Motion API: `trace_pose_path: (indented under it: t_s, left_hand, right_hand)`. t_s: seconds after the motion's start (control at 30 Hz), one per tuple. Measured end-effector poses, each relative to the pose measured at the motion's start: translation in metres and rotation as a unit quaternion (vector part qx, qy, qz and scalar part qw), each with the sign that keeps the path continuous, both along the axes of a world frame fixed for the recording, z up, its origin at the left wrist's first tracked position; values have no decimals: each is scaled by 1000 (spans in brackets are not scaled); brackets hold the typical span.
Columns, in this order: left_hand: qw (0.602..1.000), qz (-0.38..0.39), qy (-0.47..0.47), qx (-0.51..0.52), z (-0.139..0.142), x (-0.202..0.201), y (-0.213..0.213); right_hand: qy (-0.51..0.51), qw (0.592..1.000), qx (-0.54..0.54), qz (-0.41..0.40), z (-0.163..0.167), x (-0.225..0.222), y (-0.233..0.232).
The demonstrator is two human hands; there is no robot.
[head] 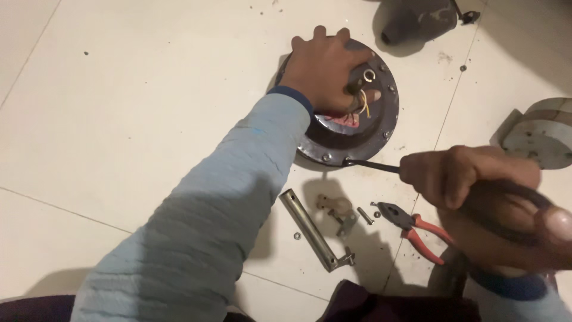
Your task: The person sits on the floor and assembles a circular electrical component. They insert a metal rod into the center, place washers and nuts around the perimeter, and tighten them using a screwdriver. The person handles the component, washers, nuts, and tools directly.
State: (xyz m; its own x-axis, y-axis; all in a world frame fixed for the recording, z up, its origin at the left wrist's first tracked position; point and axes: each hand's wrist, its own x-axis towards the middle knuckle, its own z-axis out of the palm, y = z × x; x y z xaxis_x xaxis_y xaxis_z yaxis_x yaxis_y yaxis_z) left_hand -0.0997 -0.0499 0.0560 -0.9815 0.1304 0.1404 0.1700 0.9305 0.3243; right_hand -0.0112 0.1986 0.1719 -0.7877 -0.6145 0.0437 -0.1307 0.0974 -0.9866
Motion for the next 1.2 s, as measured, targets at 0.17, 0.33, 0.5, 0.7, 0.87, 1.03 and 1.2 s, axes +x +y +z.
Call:
trace_pose_path:
  t_s: [0.17,0.33,0.5,0.7,0.87,1.03,1.2]
  left_hand:
    - [997,-21,74,-23,-6,-1,-2]
    - [999,-28,9,-31,-3,-1,-2]
    - [998,-35,19,-42,0,-2,-4]
    - [999,-30,5,-44,0,-2,-4]
    - [999,-36,-7,-40,-1,-3,-4]
    - [998,-39,25,-44,-2,-3,-3]
    - [997,-55,18,-47,-3,-2,0]
  right_hand:
    - [7,995,57,77,6,-27,4]
    - [-8,999,29,44,8,-35,12]
    - [-6,997,-27,74,10,-29,-9]
    - [-45,998,-7,46,22,-14,-25]
    - [-34,996,-1,86,21,-17,-29]
    - [-54,992,27,114,27,-21,-43]
    - [-82,967,65,232,20,-38,-53]
